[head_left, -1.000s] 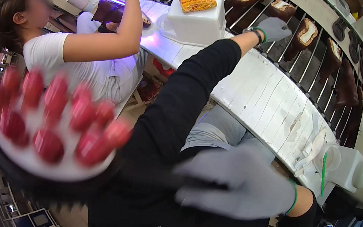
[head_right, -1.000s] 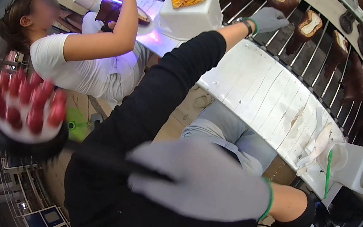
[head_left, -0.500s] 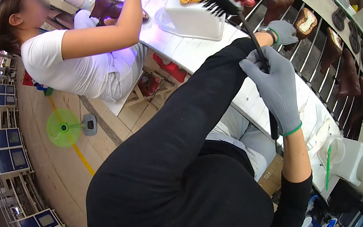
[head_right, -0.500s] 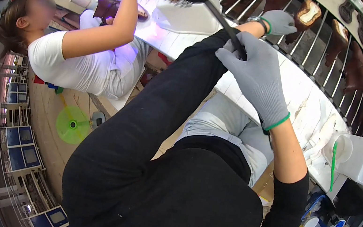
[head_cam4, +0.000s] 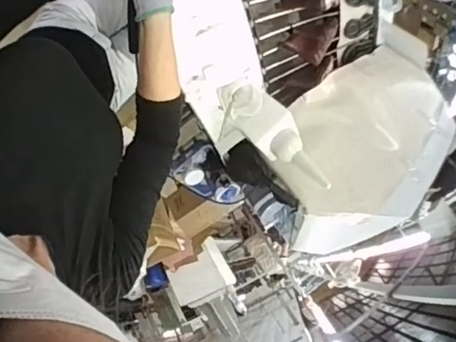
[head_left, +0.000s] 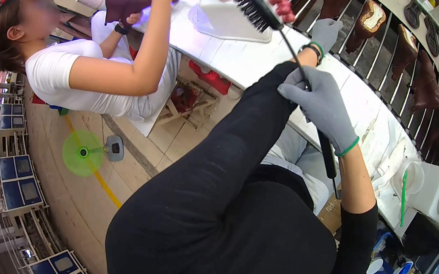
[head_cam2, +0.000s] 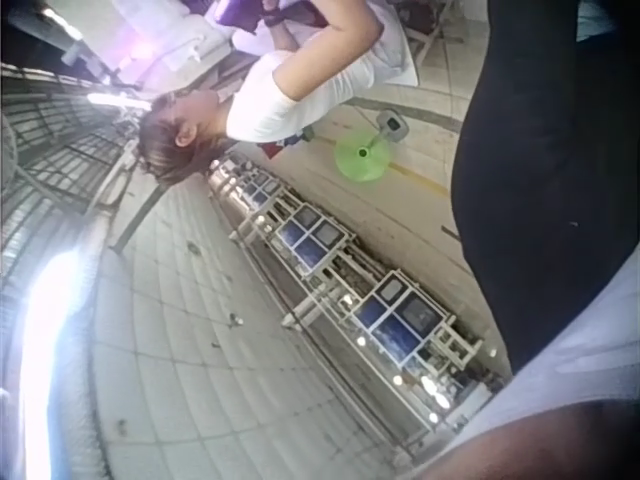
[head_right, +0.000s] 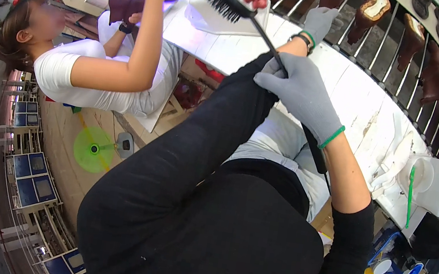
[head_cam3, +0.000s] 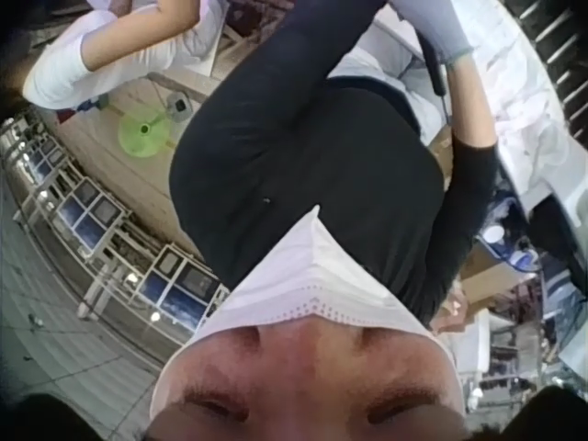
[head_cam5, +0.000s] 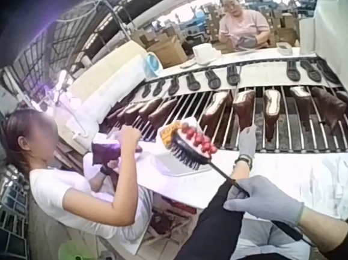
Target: Apply adhesive to the edges of shoe uppers and brush the surface as part of the manufacturing process.
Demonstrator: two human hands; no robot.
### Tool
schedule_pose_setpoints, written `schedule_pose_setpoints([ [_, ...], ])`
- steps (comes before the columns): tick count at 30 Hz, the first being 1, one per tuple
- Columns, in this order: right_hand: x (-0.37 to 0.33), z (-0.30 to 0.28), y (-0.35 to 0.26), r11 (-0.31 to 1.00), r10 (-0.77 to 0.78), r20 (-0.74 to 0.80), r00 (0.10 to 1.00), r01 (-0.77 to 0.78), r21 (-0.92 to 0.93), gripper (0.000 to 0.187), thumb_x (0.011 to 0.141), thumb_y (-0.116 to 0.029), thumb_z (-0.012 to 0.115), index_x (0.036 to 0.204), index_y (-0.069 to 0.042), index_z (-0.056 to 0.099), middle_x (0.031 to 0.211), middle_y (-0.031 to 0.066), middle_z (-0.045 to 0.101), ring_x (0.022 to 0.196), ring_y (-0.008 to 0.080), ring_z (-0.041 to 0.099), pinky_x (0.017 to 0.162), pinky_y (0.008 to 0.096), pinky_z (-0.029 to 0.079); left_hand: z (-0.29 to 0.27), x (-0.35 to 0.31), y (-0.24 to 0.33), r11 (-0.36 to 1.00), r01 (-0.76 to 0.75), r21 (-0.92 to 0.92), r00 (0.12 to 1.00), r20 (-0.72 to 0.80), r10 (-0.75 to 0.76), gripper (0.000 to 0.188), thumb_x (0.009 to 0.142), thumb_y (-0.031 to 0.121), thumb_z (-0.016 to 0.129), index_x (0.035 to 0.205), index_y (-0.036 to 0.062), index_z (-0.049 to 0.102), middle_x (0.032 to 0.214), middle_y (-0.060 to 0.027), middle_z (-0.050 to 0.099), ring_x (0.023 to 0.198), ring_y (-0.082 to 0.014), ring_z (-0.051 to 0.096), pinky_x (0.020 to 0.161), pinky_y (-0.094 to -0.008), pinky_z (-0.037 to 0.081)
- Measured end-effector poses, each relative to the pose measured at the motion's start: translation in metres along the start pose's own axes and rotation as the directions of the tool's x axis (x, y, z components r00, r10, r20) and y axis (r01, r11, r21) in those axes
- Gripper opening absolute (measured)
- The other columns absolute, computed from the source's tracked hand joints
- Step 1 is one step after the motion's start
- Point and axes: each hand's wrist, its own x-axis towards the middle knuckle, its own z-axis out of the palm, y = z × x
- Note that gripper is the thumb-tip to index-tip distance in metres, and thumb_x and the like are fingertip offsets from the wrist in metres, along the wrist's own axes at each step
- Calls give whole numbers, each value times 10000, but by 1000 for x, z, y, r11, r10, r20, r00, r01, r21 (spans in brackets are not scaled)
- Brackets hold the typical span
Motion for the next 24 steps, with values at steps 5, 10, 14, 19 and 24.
schedule_pose_setpoints([
  [5, -23, -7, 16, 990, -139, 65, 988, 140, -17, 346, 812, -141, 657, 1123, 7, 622, 713, 22, 583, 665, 89, 524, 647, 246, 442, 26, -43, -6, 711, 94, -697, 983, -48, -177, 193, 894, 121, 541, 879, -33, 657, 768, -89, 680, 688, -163, 652, 640, -272, 512],
  [10, -90, -34, -35, 852, -509, 339, 792, 519, 65, 525, 909, -87, 513, 1402, -256, 451, 749, 50, 589, 603, 234, 551, 598, 318, 462, 15, -34, -9, 661, 151, -735, 981, 28, -193, 200, 899, 135, 530, 925, -38, 629, 806, -134, 669, 698, -210, 663, 653, -314, 569],
  [14, -101, -48, 7, 899, -417, 524, 743, 421, 118, 289, 889, -147, 590, 1172, -168, 645, 833, 76, 656, 660, 260, 600, 650, 354, 496, 24, -32, -3, 720, 351, -599, 936, 203, -287, 252, 922, 188, 532, 935, -50, 613, 797, -139, 658, 685, -211, 654, 599, -300, 560],
  [19, -108, -74, 77, 956, -112, 62, 992, 125, -264, 183, 791, -66, 608, 960, -14, 658, 813, 188, 600, 700, 347, 583, 671, 361, 471, 6, -18, 1, 985, -48, 165, 978, 210, 13, 265, 871, 234, 545, 964, 13, 657, 849, -163, 683, 761, -288, 671, 645, -389, 554],
  [24, -120, -114, 37, 990, 4, -345, 939, -52, -129, 446, 873, -57, 570, 1317, -78, 538, 697, -29, 523, 588, 36, 414, 535, 217, 370, -2, -21, 34, -619, -485, 618, -318, 535, 783, 256, 876, 234, 491, 976, 107, 689, 979, -103, 679, 931, -300, 653, 805, -431, 502],
])
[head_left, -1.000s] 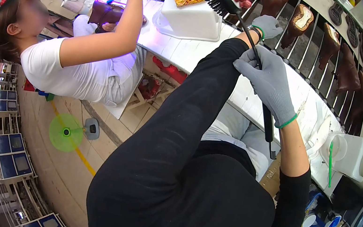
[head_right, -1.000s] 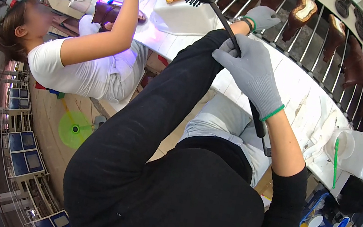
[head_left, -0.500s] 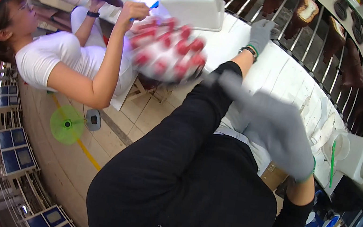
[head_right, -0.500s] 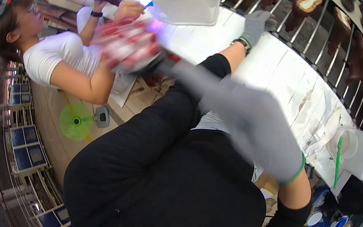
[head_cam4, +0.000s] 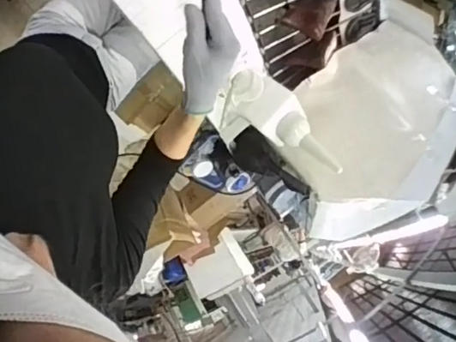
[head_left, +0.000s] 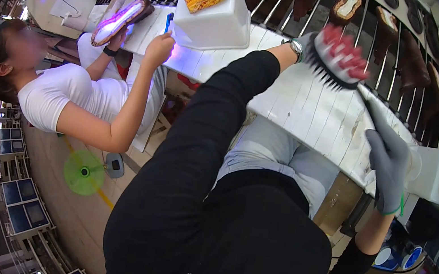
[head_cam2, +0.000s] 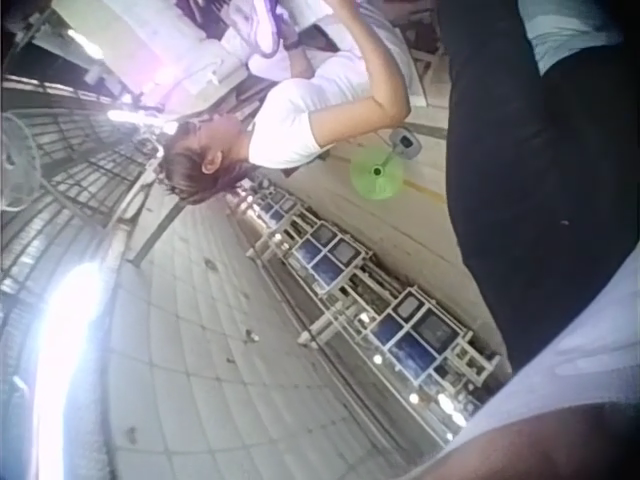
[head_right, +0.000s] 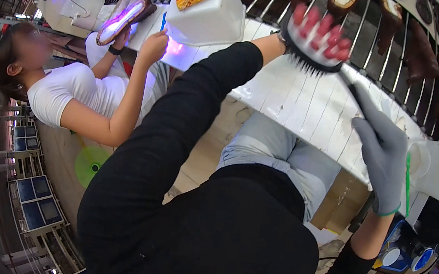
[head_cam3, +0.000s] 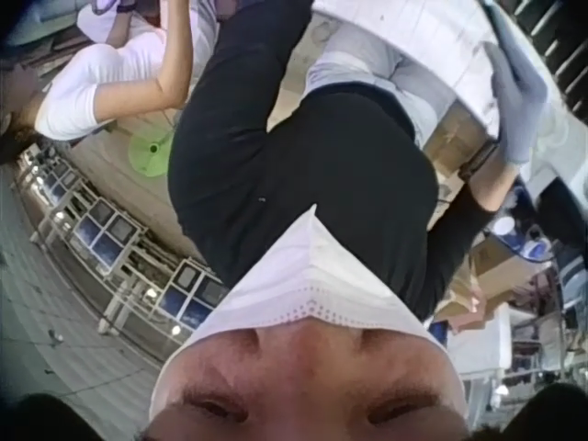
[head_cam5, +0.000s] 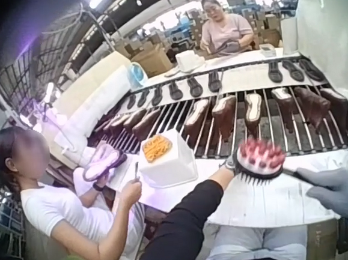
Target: Apply adhesive to the edges of shoe uppers and brush the surface as part of the manufacturing process.
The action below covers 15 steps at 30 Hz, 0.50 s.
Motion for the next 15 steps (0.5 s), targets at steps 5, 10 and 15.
schedule_pose_setpoints([
  [5, -16, 20, -38, 822, -142, -331, 933, 297, 485, 257, 934, -88, 425, 1108, 56, 548, 572, -15, 442, 463, 66, 432, 406, 194, 346, 17, 28, -16, 707, 148, -692, 747, 547, 379, 121, 834, 177, 516, 848, 139, 630, 867, -7, 599, 858, -189, 601, 678, -325, 463],
  [10, 6, 31, -46, 869, -480, 241, 844, 420, 260, 199, 804, -85, 595, 971, 6, 654, 804, 119, 611, 759, 236, 607, 731, 307, 477, 25, 39, -13, 747, -15, -665, 886, 338, 318, 204, 822, 188, 503, 988, 141, 612, 1118, -26, 577, 1085, -195, 534, 950, -348, 398],
  [15, 16, 0, -74, 449, -201, -328, 923, 385, 807, 181, 952, -108, 459, 798, -47, 531, 570, -2, 466, 416, 75, 406, 380, 215, 289, 2, 42, -8, 473, 2, -881, 849, 251, 465, 645, 900, 373, 483, 1460, 118, 289, 1534, -71, 251, 1427, -237, 191, 1166, -464, 134],
])
